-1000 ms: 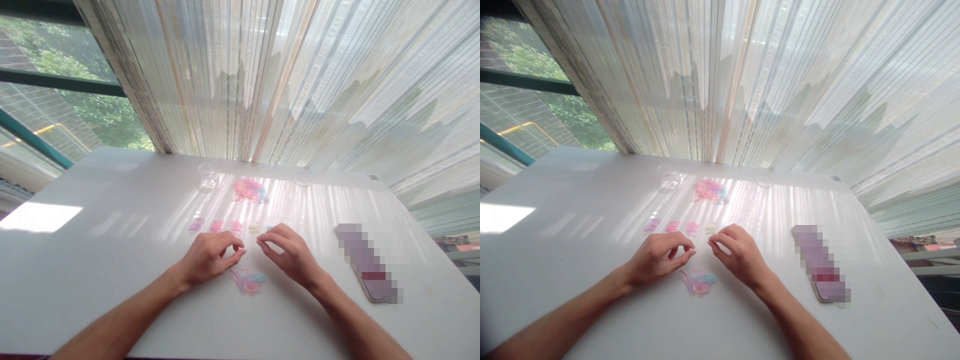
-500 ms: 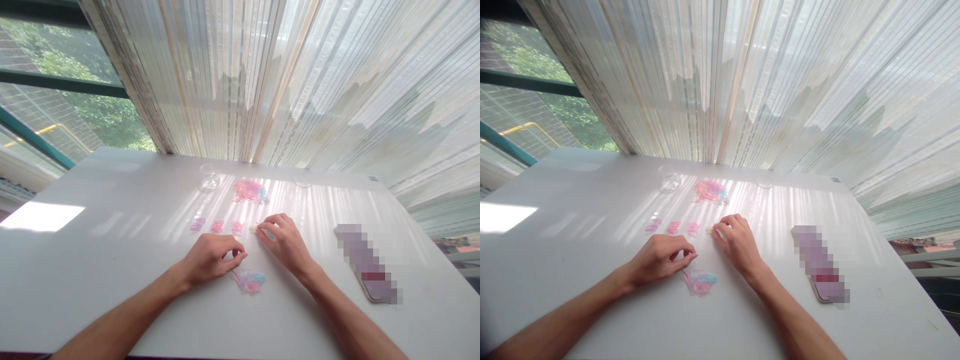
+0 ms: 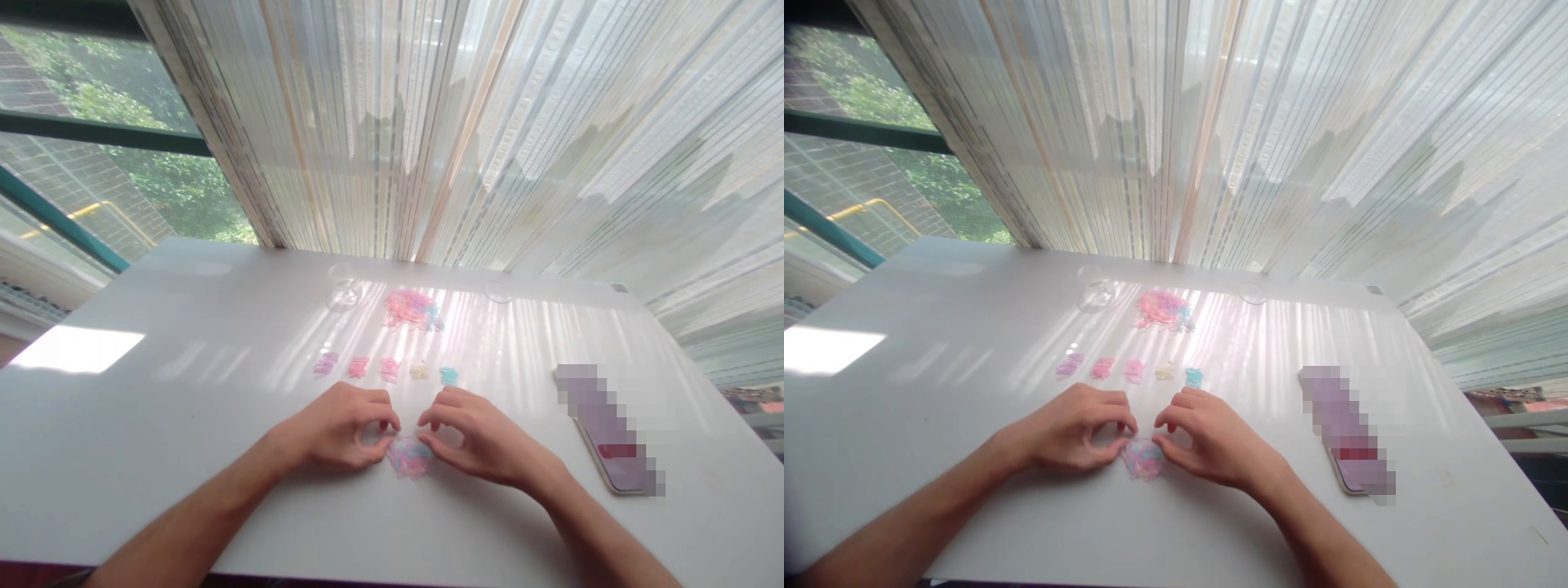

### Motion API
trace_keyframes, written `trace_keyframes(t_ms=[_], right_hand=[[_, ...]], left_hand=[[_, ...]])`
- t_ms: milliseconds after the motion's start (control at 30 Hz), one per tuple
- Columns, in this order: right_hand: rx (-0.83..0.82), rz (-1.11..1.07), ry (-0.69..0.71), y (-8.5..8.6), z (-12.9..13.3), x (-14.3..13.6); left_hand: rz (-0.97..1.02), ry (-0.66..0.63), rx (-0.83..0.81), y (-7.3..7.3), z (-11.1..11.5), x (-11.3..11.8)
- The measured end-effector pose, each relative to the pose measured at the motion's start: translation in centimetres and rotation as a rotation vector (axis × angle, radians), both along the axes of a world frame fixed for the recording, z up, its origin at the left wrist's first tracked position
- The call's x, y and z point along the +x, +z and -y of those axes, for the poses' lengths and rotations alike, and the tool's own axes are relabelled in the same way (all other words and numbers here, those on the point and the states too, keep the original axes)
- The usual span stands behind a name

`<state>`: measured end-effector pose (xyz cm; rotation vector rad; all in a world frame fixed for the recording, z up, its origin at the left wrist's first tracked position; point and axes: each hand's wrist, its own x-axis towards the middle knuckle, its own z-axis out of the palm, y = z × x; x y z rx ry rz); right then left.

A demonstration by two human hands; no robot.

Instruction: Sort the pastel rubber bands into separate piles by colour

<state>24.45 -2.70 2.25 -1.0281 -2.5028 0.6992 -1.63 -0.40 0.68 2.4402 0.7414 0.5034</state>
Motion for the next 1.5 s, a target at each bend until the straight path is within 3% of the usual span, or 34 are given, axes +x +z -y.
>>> trace_keyframes(t_ms=[367,1267,1500], right_hand=[[-0.089,0.096,0.050,-0.2,0.6,-0.5],[-0.032,0.064,0.027,0.3,0.3,0.0],[-0.053,0.026,0.048,0.3,0.5,-0.4]], left_hand=[[-0.058,0.030,-0.061,0.7,-0.3,-0.9],[-0.075,-0.063,-0.016,-0.4,0.4,0.3],[-0.015,-0.068,-0.076,-0.1,0.5,0.4]])
